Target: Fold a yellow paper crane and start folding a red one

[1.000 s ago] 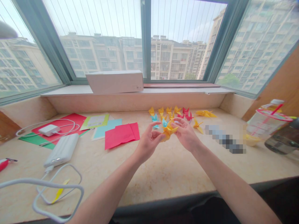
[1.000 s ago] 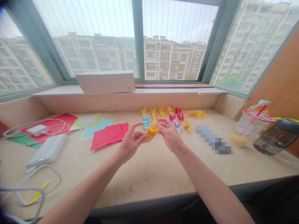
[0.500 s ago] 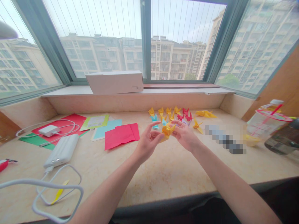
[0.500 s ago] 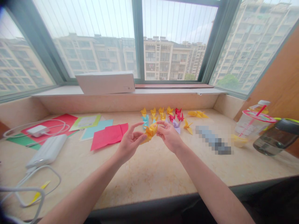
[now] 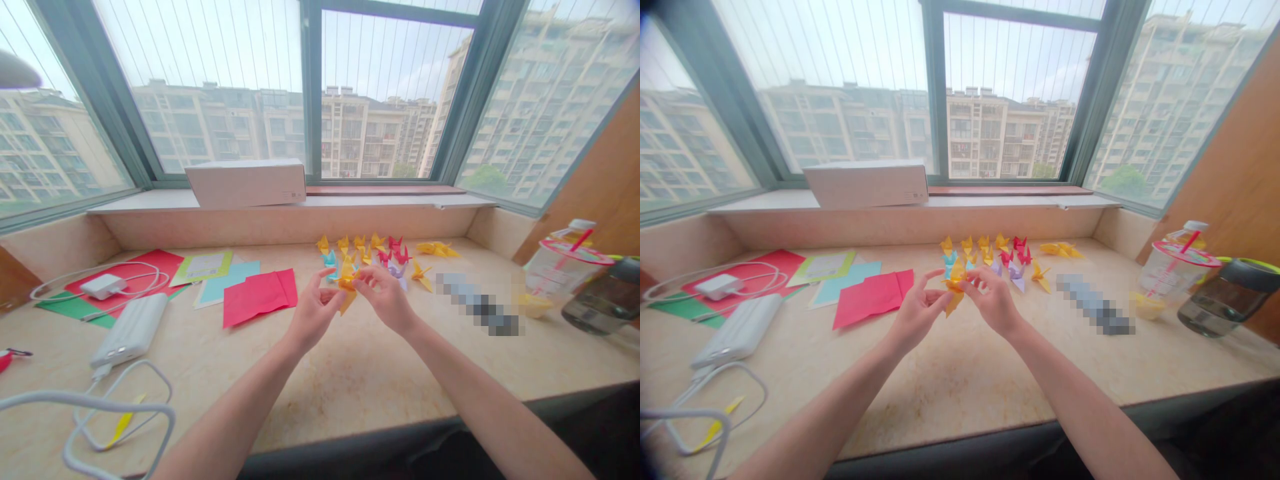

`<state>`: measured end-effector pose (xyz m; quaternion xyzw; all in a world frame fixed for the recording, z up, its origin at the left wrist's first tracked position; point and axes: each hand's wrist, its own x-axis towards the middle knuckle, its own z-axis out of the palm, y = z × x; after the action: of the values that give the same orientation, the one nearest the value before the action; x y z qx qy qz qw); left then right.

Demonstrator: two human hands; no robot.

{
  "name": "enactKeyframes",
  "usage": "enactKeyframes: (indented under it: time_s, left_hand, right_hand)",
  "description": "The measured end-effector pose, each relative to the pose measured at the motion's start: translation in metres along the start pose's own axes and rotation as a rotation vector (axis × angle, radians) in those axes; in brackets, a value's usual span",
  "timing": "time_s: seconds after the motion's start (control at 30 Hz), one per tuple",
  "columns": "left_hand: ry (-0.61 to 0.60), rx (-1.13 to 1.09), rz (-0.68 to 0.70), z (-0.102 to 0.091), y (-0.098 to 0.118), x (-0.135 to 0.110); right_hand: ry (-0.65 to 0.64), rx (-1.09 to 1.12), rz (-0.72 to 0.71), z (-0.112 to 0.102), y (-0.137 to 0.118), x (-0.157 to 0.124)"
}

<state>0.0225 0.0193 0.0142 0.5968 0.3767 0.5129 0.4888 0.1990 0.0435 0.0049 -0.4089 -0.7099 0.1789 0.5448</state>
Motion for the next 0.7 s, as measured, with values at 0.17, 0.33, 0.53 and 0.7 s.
enactKeyframes:
  time_s: [0.17,0.33,0.53,0.7]
  left_hand:
    - [-0.007,0.189,0.043,-0.001,-0.002,-0.001]
    - [0.061,0.511,0.193,-0.007,-0.011,0.003]
    - [0.169,0.734,0.286,-0.018,-0.018,0.009]
    - [0.149,0.853,0.278,-0.020,-0.018,0.010]
  right_hand:
    - [0.021,0.004,0.015,-0.003,0.005,0.004]
    - [-0.036,0.007,0.101,-0.003,0.007,0.004]
    - [-0.230,-0.121,0.121,-0.006,0.010,0.003]
    - [-0.328,-0.194,0.137,-0.007,0.013,0.002]
